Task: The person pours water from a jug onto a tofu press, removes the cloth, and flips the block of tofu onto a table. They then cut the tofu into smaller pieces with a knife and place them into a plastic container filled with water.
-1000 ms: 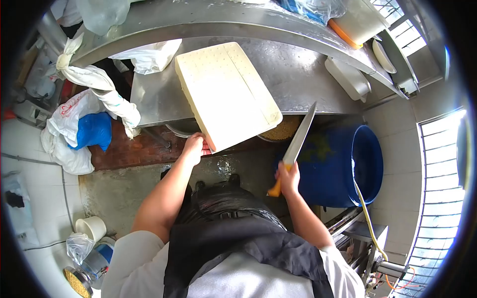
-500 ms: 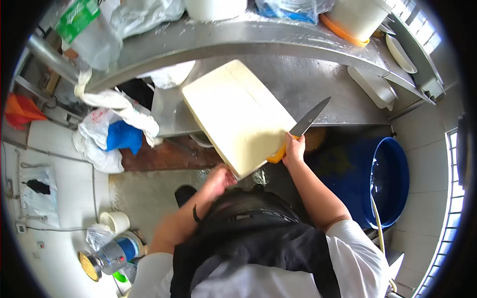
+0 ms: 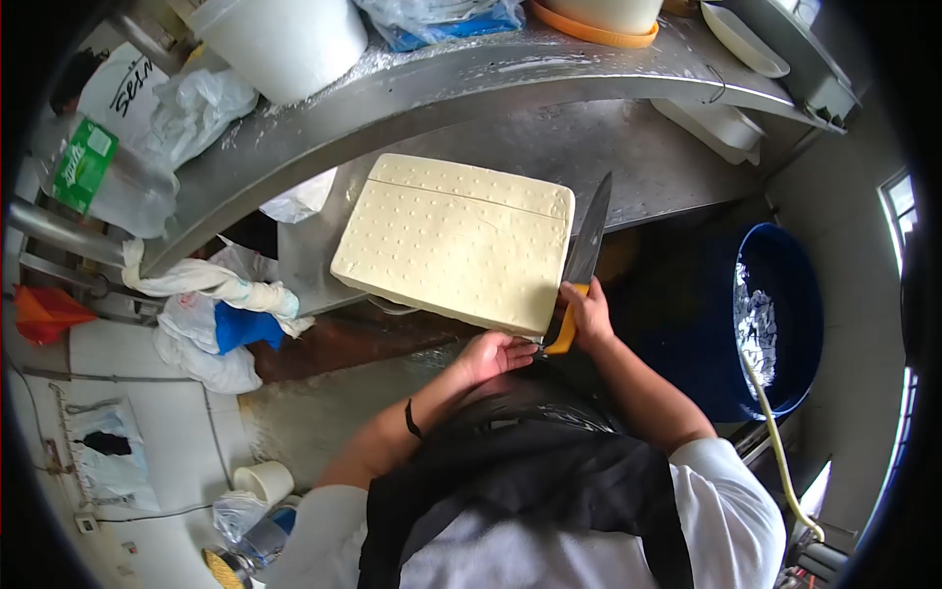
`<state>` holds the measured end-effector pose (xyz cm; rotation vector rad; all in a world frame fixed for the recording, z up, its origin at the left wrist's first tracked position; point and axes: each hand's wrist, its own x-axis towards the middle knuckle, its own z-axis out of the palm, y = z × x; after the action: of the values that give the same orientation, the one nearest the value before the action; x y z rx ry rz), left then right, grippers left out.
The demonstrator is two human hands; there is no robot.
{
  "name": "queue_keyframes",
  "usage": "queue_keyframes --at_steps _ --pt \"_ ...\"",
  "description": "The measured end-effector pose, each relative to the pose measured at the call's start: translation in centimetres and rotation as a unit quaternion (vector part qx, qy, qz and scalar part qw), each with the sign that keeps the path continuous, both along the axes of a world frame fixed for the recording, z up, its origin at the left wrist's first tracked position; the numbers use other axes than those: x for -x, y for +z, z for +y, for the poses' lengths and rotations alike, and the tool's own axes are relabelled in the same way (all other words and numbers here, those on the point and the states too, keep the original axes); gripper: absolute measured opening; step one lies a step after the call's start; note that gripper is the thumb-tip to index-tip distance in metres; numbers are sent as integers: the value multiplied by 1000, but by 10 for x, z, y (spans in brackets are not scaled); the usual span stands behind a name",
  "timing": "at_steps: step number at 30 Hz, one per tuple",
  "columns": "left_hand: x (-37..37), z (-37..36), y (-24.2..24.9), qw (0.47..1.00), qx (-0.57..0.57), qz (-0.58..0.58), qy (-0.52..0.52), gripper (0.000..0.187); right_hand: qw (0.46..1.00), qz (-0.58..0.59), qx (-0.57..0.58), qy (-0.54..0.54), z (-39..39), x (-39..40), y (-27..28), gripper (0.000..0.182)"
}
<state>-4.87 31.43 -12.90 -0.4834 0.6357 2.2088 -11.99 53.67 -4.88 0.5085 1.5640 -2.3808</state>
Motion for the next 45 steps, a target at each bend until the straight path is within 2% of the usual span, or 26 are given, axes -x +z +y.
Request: queue_keyframes --at_steps 2,4,6,8,10,12,14,15,16,18,19,23,27,30,33,34,36,40,43,45 --pt "15 9 2 999 -11 -21 -29 42 1000 -5 -18 -4 -2 -21 -4 25" --pt "27 10 -1 997 41 1 -61 35 998 -27 -54 13 -1 -34 -12 27" --pt "35 -7 4 991 111 23 -77 30 997 -43 -57 -20 -5 -38 -6 32" --pt "38 -36 12 981 193 19 -26 30 997 -39 -47 -37 -4 -30 -2 34" --pt "39 -86 -10 971 219 -10 98 35 996 -56 -18 -65 -3 -24 -13 38" --pt "30 -141 11 944 210 -17 253 38 995 -49 -24 -88 -8 -25 -22 39" --pt "28 -186 29 921 194 -35 336 50 992 -48 -9 -114 -15 -32 -25 43" --pt "28 -197 36 911 162 -59 374 68 989 -53 -7 -140 -21 -35 -24 43" --pt "32 -204 43 911 163 -59 375 68 985 -55 -6 -166 -26 -35 -22 43" --pt "44 -205 49 900 106 -125 404 90 982 -46 3 -181 -38 -35 -14 42" --pt "45 -201 51 906 130 -104 390 106 980 -37 10 -197 -41 -36 -10 41" --pt "39 -198 46 913 139 -39 381 117 969 -60 9 -238 -47 -30 3 40" --pt "34 -190 42 907 139 -58 394 119 971 -68 -22 -230 -42 -21 0 38" --pt "21 -178 40 920 119 -24 372 132 971 -60 -29 -231 -29 -6 -3 36" --pt "5 -158 48 927 62 -51 365 139 974 -29 -10 -225 -8 24 1 33" --pt "0 -149 55 924 43 -78 371 134 975 -11 7 -222 0 36 3 32" --pt "-7 -133 59 939 2 -51 340 134 974 2 19 -224 12 60 11 34" --pt "-7 -124 43 959 -25 -19 280 132 982 -24 -23 -187 35 77 18 42" --pt "-5 -128 45 957 -28 -34 286 127 984 -1 -109 -140 41 57 11 35" --pt "-1 -130 56 938 14 -57 342 116 975 24 -180 -126 35 26 19 27"
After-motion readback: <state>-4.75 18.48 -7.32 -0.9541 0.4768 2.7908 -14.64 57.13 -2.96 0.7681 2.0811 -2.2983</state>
